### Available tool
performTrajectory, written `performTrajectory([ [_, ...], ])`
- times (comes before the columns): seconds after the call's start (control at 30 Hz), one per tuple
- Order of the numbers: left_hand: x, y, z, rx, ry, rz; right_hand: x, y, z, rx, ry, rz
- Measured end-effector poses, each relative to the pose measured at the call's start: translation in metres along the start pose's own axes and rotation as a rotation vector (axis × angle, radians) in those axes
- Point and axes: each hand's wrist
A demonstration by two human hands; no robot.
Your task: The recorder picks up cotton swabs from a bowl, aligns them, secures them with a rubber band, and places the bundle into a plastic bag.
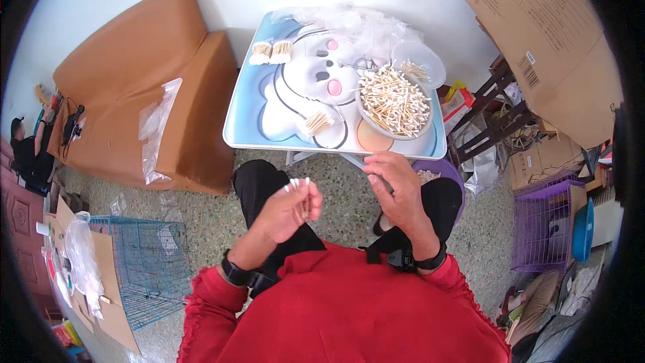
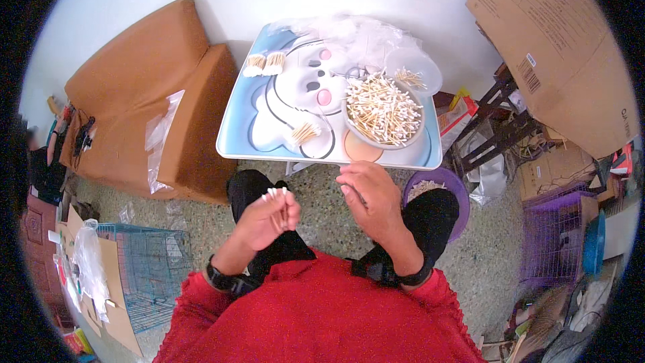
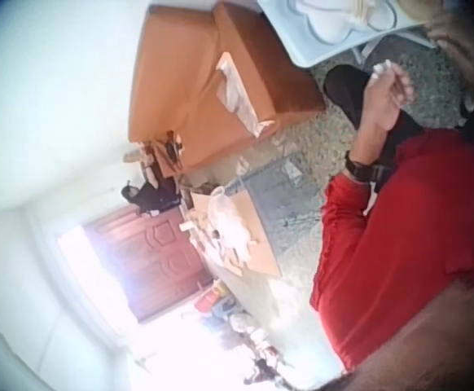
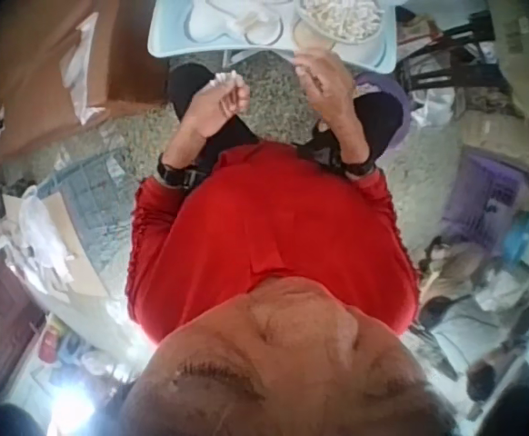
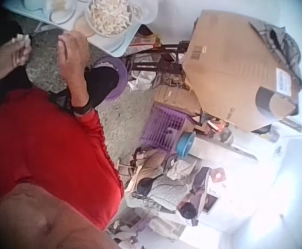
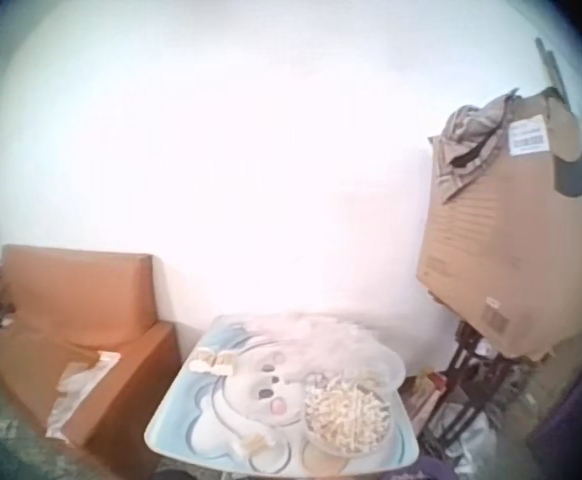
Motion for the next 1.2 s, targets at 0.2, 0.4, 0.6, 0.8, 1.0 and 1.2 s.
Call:
performTrajectory([
  [0.2,0.001,-0.045,-0.034,0.057,0.051,0.093,-0.024,-0.010,0.007,0.055,0.130,0.002],
  [0.4,-0.007,-0.061,-0.053,0.140,0.010,0.151,-0.076,-0.068,-0.012,0.106,0.365,0.130],
  [0.6,0.001,-0.062,-0.030,0.118,0.051,0.189,-0.108,-0.116,-0.069,0.221,0.546,0.226],
  [0.8,-0.004,-0.062,-0.013,0.055,0.153,0.175,-0.131,-0.133,-0.091,0.504,0.765,0.195],
  [1.0,-0.002,-0.065,-0.012,0.073,0.157,0.173,-0.131,-0.134,-0.069,0.295,0.548,0.198],
  [1.2,0.002,-0.061,-0.024,0.077,0.128,0.198,-0.117,-0.126,-0.003,-0.130,-0.213,-0.364],
])
Point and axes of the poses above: each hand's wrist, its own y-axis away from the middle knuckle, its own z-axis out of the back of the hand, x = y × z, and after that the axes turned 11 degrees about -x, right-handed
